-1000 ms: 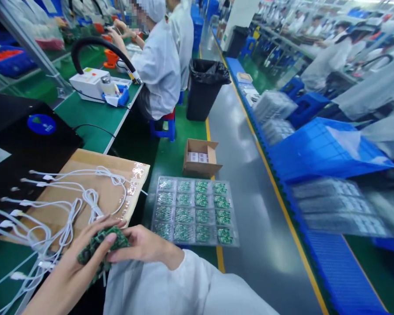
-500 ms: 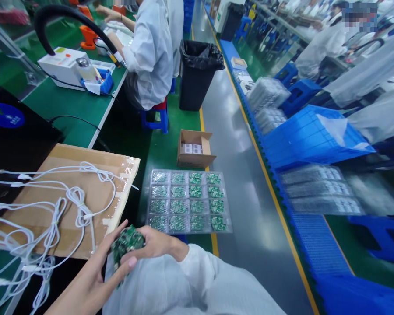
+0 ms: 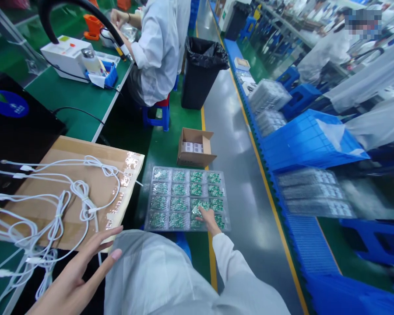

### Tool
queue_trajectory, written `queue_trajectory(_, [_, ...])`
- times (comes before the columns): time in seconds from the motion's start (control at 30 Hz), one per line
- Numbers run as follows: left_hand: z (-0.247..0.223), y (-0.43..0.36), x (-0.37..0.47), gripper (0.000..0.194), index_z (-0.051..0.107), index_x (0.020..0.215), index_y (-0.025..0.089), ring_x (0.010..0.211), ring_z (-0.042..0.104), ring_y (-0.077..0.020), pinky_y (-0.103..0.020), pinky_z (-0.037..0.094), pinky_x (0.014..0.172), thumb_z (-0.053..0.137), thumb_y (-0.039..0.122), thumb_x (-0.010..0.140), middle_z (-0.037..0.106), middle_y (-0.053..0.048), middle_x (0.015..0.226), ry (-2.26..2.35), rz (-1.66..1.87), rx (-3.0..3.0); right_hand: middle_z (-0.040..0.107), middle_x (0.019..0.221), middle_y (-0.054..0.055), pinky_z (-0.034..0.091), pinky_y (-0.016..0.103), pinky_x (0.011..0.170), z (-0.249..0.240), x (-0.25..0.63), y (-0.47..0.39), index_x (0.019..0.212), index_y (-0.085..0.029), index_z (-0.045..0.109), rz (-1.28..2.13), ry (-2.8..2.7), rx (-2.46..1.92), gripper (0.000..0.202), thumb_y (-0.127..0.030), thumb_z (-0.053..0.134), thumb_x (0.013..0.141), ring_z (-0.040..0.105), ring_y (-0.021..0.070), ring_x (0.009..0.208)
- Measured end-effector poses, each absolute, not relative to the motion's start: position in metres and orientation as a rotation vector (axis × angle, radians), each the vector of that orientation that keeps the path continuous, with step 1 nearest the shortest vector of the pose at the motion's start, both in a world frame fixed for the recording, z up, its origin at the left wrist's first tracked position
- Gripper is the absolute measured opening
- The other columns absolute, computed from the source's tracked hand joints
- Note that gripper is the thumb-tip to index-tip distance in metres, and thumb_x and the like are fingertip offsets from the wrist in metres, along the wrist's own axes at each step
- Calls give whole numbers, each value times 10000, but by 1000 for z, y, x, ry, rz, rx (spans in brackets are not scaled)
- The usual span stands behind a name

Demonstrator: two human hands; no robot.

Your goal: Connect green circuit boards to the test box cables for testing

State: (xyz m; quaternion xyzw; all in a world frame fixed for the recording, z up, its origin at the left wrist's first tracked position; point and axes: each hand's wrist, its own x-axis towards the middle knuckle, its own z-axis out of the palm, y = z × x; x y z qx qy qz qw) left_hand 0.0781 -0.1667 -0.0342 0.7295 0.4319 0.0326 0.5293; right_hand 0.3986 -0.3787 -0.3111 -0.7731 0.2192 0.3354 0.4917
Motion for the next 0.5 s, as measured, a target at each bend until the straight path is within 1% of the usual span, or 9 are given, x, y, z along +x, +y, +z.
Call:
queue_trajectory(0.07, [-38, -164, 74, 553, 671, 1376, 354, 1319, 629, -357, -483, 589, 1036, 666, 615, 889, 630, -71, 1460, 991, 74, 1785, 720, 937, 117, 663, 331, 629, -322, 403, -373, 1035, -145, 607, 774, 623, -1869, 495, -260, 925, 674, 741, 240, 805])
queue_trajectory(0.13, [-42, -159, 70, 539, 661, 1385, 356, 1322, 629, -341, -467, 582, 1053, 649, 606, 908, 627, -64, 1464, 984, 93, 1801, 719, 1037, 140, 672, 319, 655, -330, 407, -366, 1132, -149, 566, 736, 690, -1840, 556, -280, 907, 713, 760, 234, 826])
queue_trajectory(0.23, [-45, -156, 64, 539, 652, 1392, 345, 1280, 660, -320, -441, 593, 1038, 641, 607, 921, 638, -68, 1447, 973, 116, 1799, 703, 1119, 129, 686, 303, 687, -340, 408, -359, 1183, -162, 527, 678, 745, -1785, 528, -258, 854, 779, 763, 200, 829])
queue_trajectory(0.3, [-46, -157, 64, 526, 646, 1395, 337, 1251, 677, -302, -426, 597, 1032, 634, 594, 937, 641, -70, 1439, 966, 121, 1788, 700, 1100, 98, 695, 308, 691, -345, 405, -359, 1168, -171, 526, 637, 765, -1759, 505, -232, 844, 781, 753, 183, 831])
queue_trajectory(0.37, [-45, -159, 66, 490, 652, 1379, 326, 1248, 678, -291, -421, 590, 1045, 626, 572, 956, 643, -72, 1429, 950, 149, 1772, 703, 1032, 58, 701, 305, 679, -348, 399, -362, 1129, -181, 543, 593, 767, -1745, 484, -229, 854, 762, 739, 176, 845])
queue_trajectory(0.5, [-46, -162, 71, 417, 667, 1328, 318, 1300, 641, -289, -444, 547, 1109, 630, 534, 973, 656, -64, 1384, 902, 219, 1739, 692, 911, 8, 695, 263, 661, -353, 389, -380, 1033, -183, 570, 481, 734, -1723, 411, -284, 858, 756, 714, 162, 859])
